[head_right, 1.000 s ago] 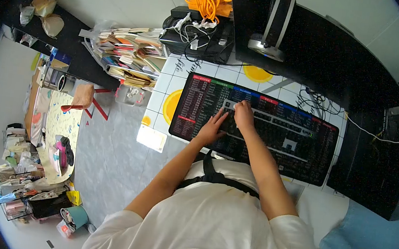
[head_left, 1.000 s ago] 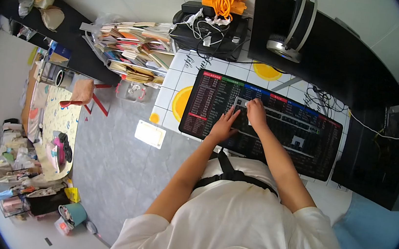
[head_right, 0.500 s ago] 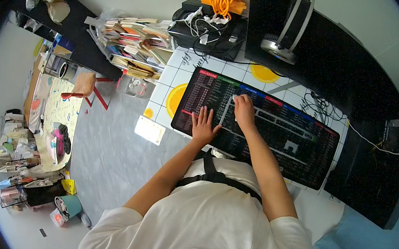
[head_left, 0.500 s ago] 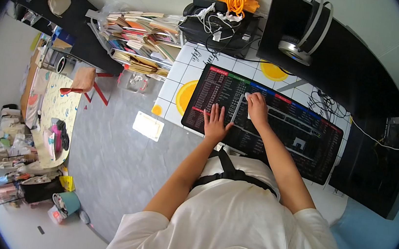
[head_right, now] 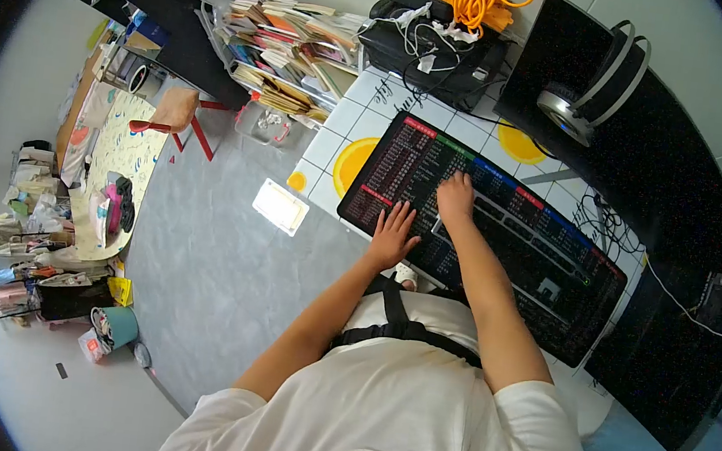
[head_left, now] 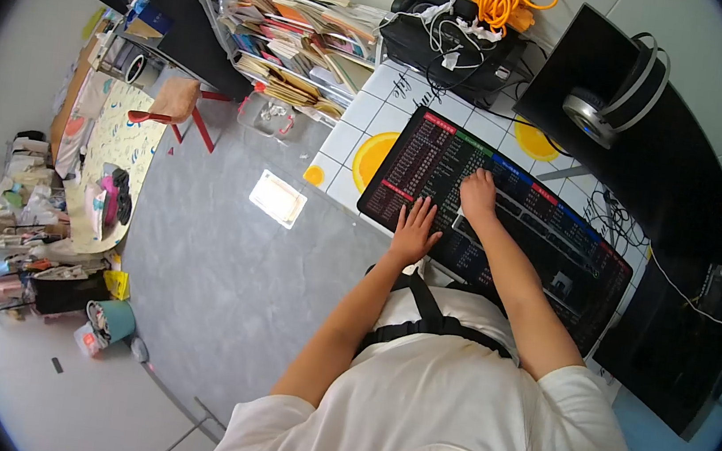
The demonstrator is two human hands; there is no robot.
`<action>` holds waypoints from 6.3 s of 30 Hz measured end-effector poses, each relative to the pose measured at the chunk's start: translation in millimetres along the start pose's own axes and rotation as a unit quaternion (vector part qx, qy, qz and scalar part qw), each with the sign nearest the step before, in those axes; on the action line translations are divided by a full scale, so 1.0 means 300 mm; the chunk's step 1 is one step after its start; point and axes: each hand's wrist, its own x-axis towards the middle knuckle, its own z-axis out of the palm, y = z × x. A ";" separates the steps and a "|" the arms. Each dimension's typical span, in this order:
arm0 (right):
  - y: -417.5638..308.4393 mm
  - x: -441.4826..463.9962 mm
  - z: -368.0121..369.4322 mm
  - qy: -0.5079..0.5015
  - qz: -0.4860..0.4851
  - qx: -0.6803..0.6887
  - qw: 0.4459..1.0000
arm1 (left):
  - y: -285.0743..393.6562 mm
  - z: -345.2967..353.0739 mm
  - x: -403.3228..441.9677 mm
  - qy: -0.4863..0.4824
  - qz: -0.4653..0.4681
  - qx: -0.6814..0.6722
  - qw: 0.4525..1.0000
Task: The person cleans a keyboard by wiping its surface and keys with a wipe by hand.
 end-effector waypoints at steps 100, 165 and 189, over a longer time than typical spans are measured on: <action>-0.050 -0.127 0.071 0.097 -0.025 0.197 0.975 | -0.067 -0.037 -0.122 0.124 -0.018 -0.136 0.983; -0.071 -0.197 -0.018 0.020 -0.091 0.225 0.970 | -0.127 -0.008 -0.189 0.073 -0.127 -0.059 0.987; -0.102 -0.152 -0.026 -0.017 -0.043 -0.073 0.996 | -0.066 -0.023 -0.238 -0.036 -0.084 0.046 0.995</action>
